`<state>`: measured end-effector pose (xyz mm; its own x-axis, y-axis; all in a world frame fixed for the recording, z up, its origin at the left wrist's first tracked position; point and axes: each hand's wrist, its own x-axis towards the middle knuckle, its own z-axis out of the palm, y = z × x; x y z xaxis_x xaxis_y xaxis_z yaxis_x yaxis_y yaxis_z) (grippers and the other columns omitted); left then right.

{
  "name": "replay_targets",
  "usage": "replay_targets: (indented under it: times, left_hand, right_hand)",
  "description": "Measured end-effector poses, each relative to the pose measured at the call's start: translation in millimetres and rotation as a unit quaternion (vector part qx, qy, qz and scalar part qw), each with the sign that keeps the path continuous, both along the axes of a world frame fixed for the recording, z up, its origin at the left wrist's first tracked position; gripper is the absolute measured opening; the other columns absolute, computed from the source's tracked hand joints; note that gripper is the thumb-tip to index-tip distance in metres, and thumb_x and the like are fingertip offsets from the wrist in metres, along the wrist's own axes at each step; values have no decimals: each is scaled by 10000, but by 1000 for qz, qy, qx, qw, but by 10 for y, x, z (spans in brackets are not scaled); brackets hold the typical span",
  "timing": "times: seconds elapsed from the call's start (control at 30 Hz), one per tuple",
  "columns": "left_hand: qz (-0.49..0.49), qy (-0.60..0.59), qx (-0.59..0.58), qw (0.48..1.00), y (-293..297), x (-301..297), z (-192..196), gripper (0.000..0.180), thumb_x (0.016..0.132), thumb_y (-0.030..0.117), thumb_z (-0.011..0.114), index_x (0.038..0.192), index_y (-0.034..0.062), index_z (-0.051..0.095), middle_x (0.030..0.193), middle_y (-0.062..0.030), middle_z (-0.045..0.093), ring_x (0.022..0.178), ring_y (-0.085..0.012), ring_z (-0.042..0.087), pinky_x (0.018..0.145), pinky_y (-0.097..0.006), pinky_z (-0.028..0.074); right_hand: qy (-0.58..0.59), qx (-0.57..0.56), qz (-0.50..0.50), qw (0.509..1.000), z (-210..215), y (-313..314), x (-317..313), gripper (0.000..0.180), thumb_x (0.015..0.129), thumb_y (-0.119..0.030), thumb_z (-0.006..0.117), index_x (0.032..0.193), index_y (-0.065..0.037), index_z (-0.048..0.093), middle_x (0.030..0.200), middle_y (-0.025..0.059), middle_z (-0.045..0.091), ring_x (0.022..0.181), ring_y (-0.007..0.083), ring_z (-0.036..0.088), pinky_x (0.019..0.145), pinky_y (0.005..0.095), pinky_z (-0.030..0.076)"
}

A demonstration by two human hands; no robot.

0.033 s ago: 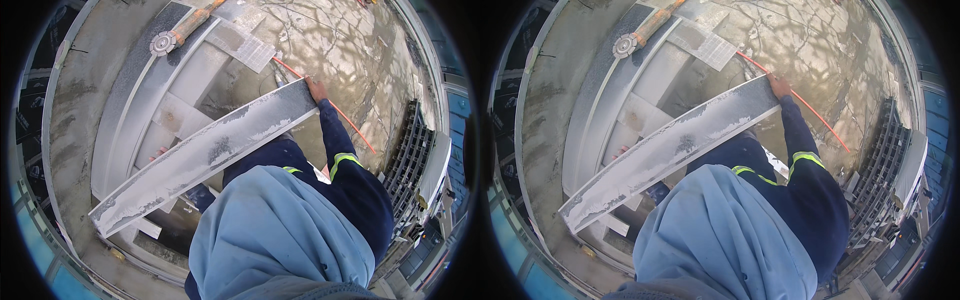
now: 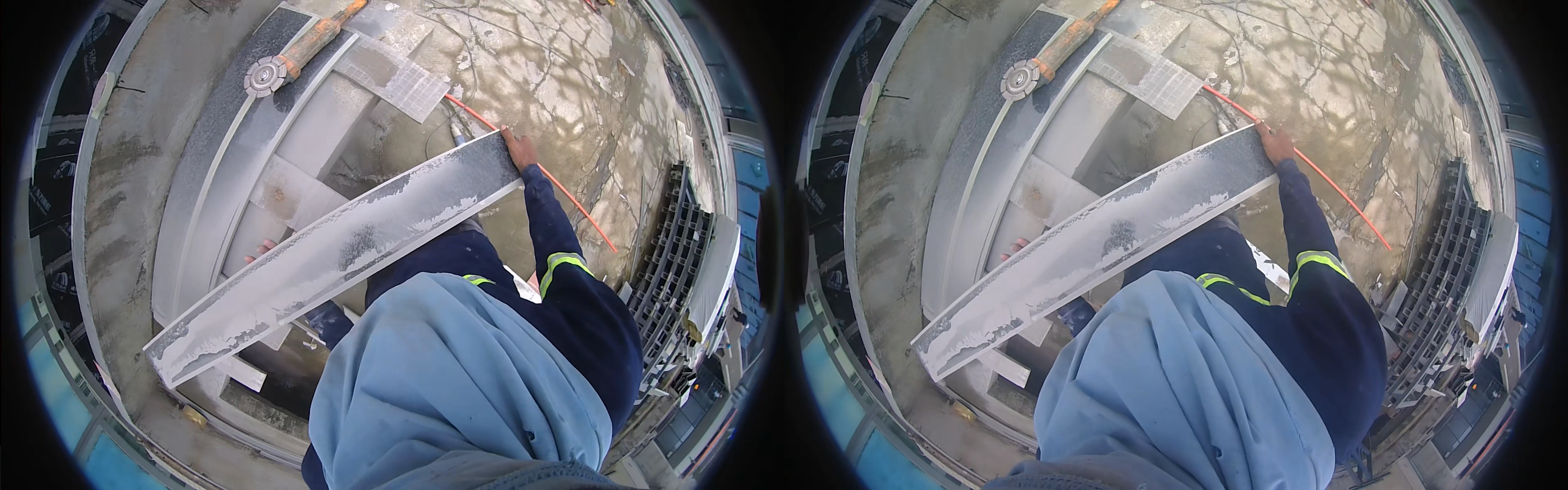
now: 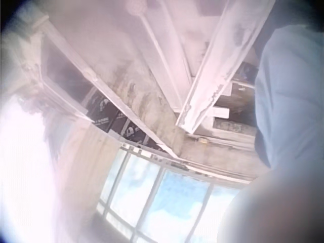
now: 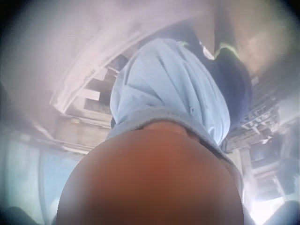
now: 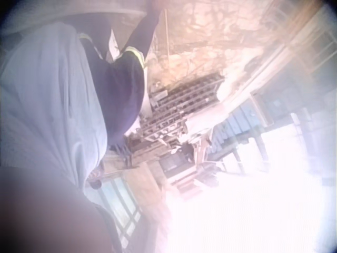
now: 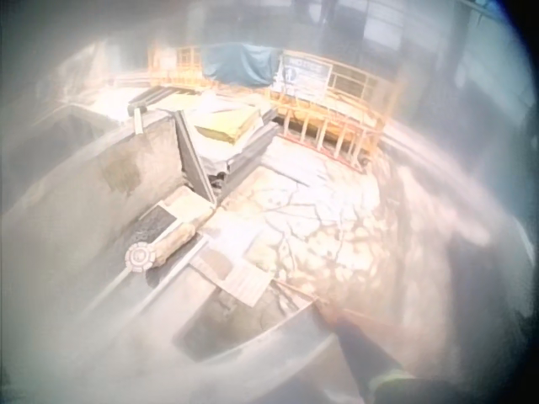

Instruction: The person uses an angle grinder to cut a long rectangular tile on a construction site. They position the tile, cut along a marked line, and then move the cut pieces aside.

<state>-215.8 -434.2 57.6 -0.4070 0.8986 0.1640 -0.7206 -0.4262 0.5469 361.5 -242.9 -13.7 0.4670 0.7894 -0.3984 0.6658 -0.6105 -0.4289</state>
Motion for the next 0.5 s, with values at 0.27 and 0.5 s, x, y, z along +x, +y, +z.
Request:
replay_targets:
  times: [0.27,0.5]
  left_hand:
    - [-57,21,35,998,875,908,155,651,1055,561,260,1583,180,247,1586,-101,323,1487,-260,298,1240,-499,235]
    - [-185,-12,106,977,1880,2462,223,701,1020,647,264,1597,253,221,1630,-146,248,1506,-291,251,1208,-639,161]
  right_hand:
    - [89,77,-84,989,-269,-75,957,906,823,-722,611,1066,149,675,1047,324,691,1046,396,666,935,447,476]
    - [145,39,-161,975,-842,71,2683,910,830,-725,605,1106,139,676,1078,297,699,1076,369,653,972,431,455]
